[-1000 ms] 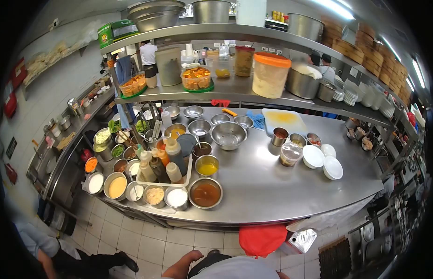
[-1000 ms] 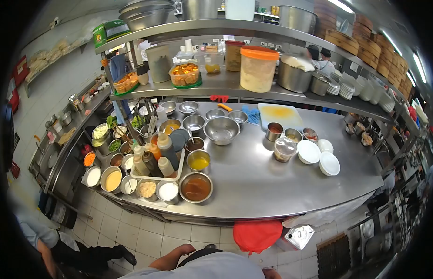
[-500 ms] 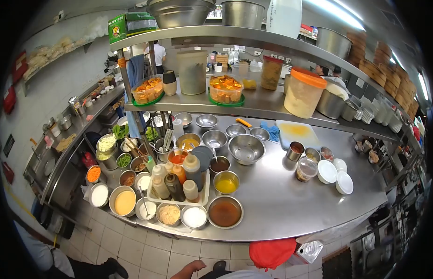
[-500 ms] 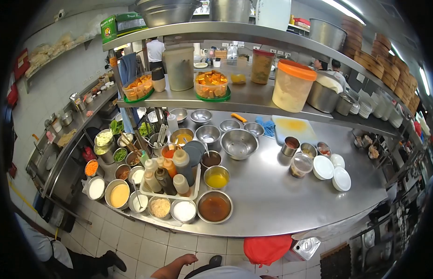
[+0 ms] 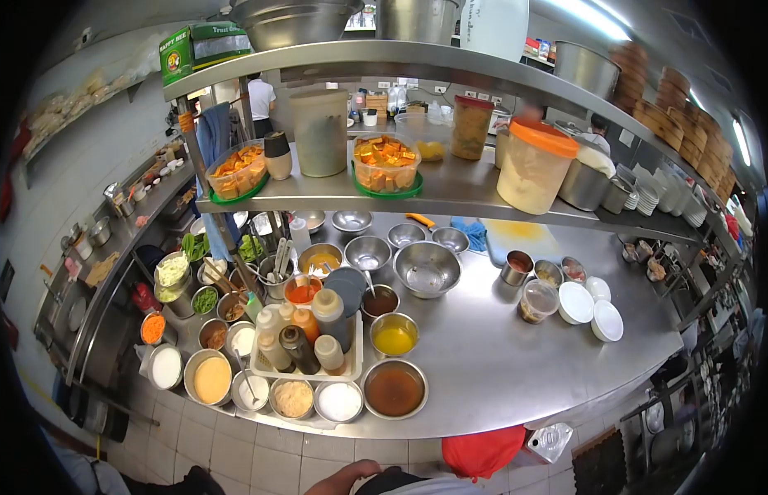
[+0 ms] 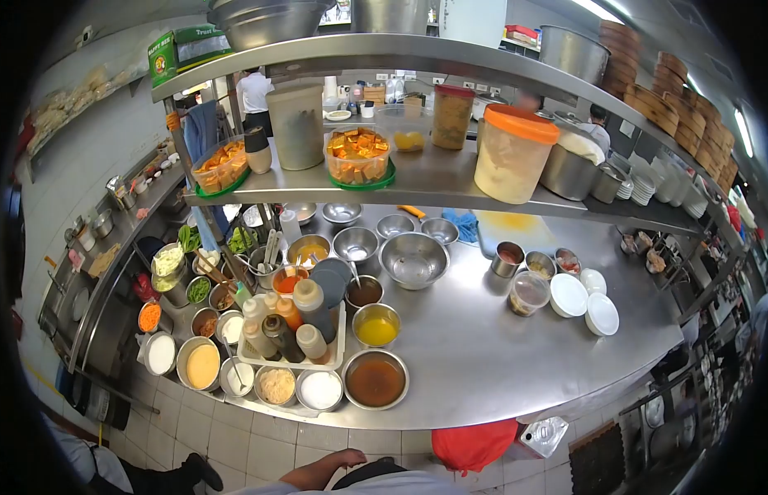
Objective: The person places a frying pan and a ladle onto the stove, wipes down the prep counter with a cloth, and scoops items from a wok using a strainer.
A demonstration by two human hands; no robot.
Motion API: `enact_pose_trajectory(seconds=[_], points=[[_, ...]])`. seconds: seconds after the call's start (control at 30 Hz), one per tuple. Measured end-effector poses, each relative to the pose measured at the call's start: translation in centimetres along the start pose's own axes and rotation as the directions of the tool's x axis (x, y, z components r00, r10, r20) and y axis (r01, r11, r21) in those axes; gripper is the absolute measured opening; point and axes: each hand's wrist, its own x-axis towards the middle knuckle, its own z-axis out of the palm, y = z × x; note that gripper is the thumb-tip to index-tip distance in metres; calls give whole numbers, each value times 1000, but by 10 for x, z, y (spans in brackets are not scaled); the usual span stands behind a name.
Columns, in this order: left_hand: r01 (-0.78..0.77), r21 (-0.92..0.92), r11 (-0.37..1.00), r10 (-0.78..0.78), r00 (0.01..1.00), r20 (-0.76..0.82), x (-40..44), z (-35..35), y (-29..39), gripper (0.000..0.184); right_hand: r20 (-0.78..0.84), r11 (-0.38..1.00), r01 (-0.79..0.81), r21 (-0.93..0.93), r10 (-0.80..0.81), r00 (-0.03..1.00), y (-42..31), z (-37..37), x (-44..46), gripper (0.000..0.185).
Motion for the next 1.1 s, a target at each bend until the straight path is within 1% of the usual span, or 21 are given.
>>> enact_pose_trajectory(seconds=[0.1, 0.13, 0.23, 0.3, 0.37, 0.4, 0.47, 0.5, 0.57, 0.6, 0.63, 0.67, 0.7, 0.73, 0.77, 0.8, 0.83, 0.87, 0.93, 1.03, 1.1], points=[[-94, 39, 995, 95, 995, -35, -14, -23, 58, 37, -11, 1000, -8, 16, 8, 1000, 3, -1, 2, 76], [-164, 58, 985, 168, 983, -69, -14, -26, 66, 37, -14, 1000, -10, 19, 10, 1000, 4, -1, 2, 77], [-195, 10, 981, 195, 975, -104, -7, -33, 75, 30, -29, 999, -19, 36, 20, 999, 12, 1, 2, 81], [-185, 16, 983, 185, 977, -106, -2, -38, 71, 34, -41, 999, -28, 43, 29, 999, 19, 2, 1, 84], [-239, 241, 941, 221, 970, 98, 0, -43, 63, 46, -58, 998, -39, 59, 42, 997, 32, 4, -2, 86], [-239, 253, 938, 217, 970, 113, -21, -46, 71, 46, -68, 997, -46, 68, 51, 996, 41, 6, -5, 87], [113, 8, 994, -114, 987, 117, -74, -51, 97, 49, -93, 994, -59, 96, 68, 993, 66, 13, -13, 90], [115, 64, 991, -123, 981, 152, -81, -54, 101, 49, -106, 991, -65, 113, 77, 991, 83, 20, -19, 91], [344, 30, 938, -343, 918, 197, -85, -52, 104, 53, -146, 991, -66, 112, 82, 986, 127, 42, -27, 94], [342, 160, 926, -373, 897, 237, -90, -47, 105, 53, -171, 993, -68, 93, 83, 982, 144, 51, -29, 95], [209, 116, 971, -234, 931, 280, -99, -43, 103, 53, -198, 993, -79, 91, 96, 975, 166, 67, -34, 97], [143, 157, 977, -185, 936, 299, -85, -41, 94, 52, -191, 980, -160, 116, 180, 965, 138, 75, -71, 95], [84, 222, 972, -153, 936, 316, -70, -39, 84, 52, -197, 966, -188, 179, 223, 955, 147, 88, -80, 93], [30, 277, 960, -126, 933, 336, -60, -36, 75, 51, -226, 967, -143, 213, 191, 955, 167, 105, -83, 88], [-11, 328, 944, -113, 928, 355, -54, -33, 65, 51, -189, 943, -116, 311, 181, 965, 167, 120, -108, 86], [-49, 382, 923, -108, 919, 378, -48, -30, 64, 50, -180, 909, -177, 377, 259, 949, 175, 137, -125, 80], [-91, 428, 899, -99, 910, 403, -40, -27, 66, 50, -216, 892, -175, 416, 284, 934, 181, 157, -144, 73], [-121, 478, 870, -106, 901, 422, -33, -24, 72, 50, -179, 847, -169, 503, 293, 939, 199, 178, -149, 70], [-181, 566, 804, -120, 883, 454, -20, -12, 92, 49, -205, 760, -158, 630, 359, 910, 224, 219, -170, 67], [-271, 672, 689, -141, 860, 491, 1, 15, 130, 47, -194, 547, -105, 831, 460, 866, 254, 287, -196, 63], [-331, 727, 601, -162, 841, 517, 13, 44, 156, 47, -171, 432, -81, 898, 513, 841, 264, 327, -205, 58]])
